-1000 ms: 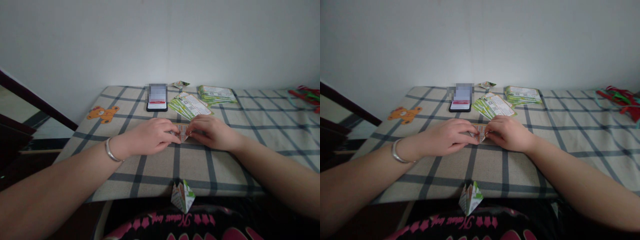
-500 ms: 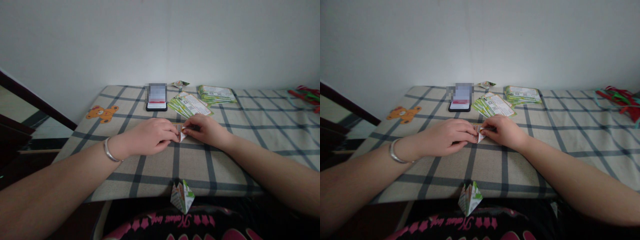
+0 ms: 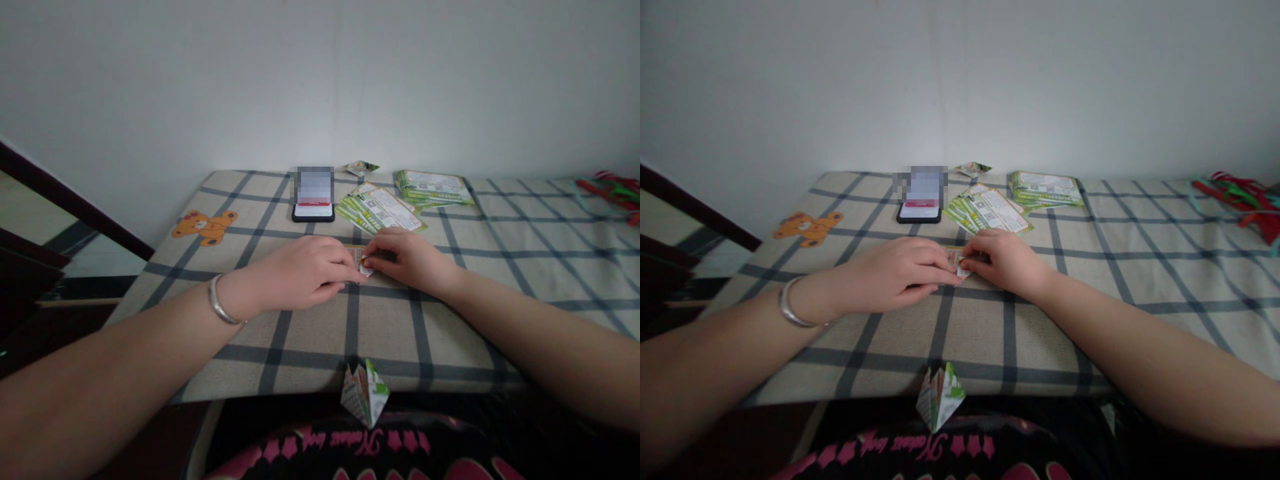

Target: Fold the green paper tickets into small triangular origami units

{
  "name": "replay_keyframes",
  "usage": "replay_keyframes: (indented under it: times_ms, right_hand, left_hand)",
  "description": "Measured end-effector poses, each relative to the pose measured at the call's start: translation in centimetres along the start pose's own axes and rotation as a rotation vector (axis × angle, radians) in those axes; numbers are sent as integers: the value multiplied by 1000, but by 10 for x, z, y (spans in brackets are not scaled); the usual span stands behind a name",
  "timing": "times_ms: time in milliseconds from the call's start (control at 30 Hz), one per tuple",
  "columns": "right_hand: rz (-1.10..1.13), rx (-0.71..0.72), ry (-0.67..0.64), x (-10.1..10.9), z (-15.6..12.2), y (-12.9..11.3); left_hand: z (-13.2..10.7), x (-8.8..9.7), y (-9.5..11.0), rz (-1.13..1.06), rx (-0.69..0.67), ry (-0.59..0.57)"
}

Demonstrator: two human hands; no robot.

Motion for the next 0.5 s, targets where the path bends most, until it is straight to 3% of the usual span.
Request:
replay_keyframes:
  times_ms: [233, 400, 500]
  right_hand:
    - [-8, 7, -2, -2, 0, 2]
    - [18, -125, 28, 6, -3, 1]
    - [30, -33, -24, 15, -5, 1]
  left_hand:
    - [1, 0, 4, 81, -23, -27]
    - [1, 1, 6, 103, -48, -33]
    - [1, 2, 6, 100, -37, -33]
Point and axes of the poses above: each hand's wrist, its own z-axis towards the middle knuckle, its own x-axis out of the back of the hand, y = z × x, the point moved 2 cm from there along z, towards the middle knuckle, and after that the axes turned 12 degrees about y, right-handed, at the moved point
